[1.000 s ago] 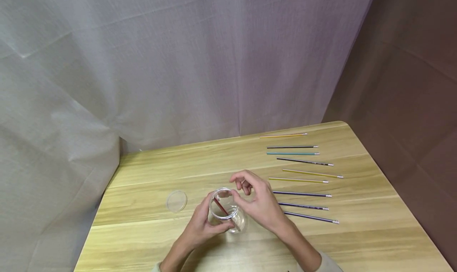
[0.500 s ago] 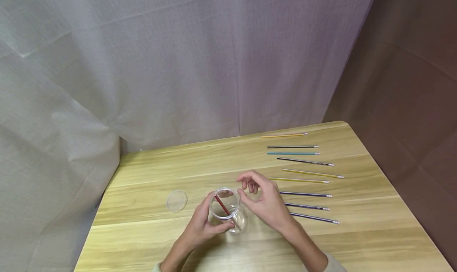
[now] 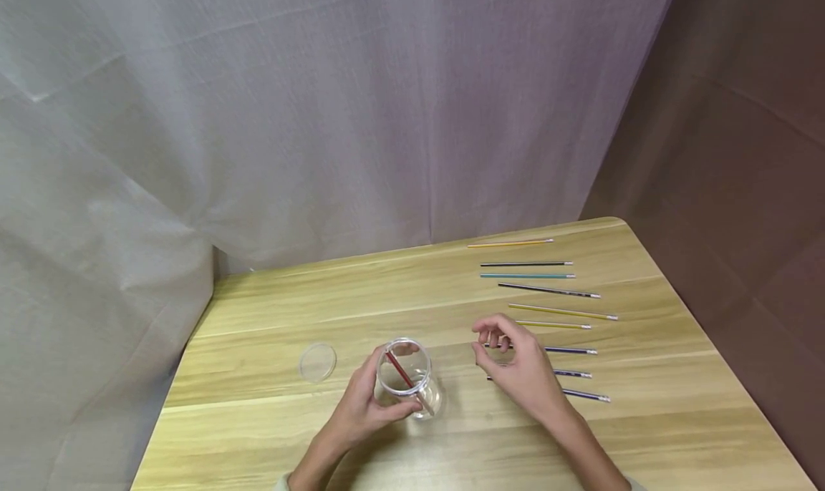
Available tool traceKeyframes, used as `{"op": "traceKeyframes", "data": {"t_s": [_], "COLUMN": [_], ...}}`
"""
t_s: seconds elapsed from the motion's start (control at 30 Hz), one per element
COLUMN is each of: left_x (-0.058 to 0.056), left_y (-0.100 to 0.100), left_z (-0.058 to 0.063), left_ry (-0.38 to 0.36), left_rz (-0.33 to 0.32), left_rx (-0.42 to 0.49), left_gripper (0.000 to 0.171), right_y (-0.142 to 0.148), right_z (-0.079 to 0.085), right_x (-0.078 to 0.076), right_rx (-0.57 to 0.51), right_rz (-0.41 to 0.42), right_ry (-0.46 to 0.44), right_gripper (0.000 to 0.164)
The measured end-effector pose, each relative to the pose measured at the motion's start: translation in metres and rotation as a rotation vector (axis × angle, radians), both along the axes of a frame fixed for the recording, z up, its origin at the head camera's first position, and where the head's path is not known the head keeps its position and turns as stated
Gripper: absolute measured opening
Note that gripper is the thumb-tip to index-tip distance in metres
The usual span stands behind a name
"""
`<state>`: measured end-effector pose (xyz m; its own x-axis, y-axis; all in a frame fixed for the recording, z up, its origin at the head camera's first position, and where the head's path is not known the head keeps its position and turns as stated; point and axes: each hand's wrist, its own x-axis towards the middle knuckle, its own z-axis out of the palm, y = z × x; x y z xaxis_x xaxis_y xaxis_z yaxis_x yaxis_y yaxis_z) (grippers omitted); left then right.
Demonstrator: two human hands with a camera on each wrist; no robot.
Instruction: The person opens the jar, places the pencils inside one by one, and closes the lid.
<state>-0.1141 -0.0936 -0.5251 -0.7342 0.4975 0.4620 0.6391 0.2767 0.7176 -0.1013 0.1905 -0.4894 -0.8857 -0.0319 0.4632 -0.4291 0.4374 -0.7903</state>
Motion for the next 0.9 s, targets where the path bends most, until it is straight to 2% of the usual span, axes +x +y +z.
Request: {"op": "traceKeyframes", "data": {"t_s": [0.33,0.6,0.9], "left_x": [0.000,0.000,0.000], "left_y": [0.001,0.000,0.000], "left_z": [0.002,0.002,0.001], "left_ry": [0.012,0.014,-0.005], "left_rz": [-0.004,0.000,0.017], "left_rx": [0.009,0.001,-0.015], "left_gripper": [0.092,0.091,0.090], "right_y": [0.027,0.038,0.043], "right_z": [-0.020,-0.037,-0.055], "right_x": [0.006,0.008,0.011], "right_rx": [0.097,0.174,0.244], "right_rz": [-0.075,-0.126,-0.144], "right_ry": [0.002,-0.055,-0.026], "right_gripper": [0.036,0.028,0.029]}}
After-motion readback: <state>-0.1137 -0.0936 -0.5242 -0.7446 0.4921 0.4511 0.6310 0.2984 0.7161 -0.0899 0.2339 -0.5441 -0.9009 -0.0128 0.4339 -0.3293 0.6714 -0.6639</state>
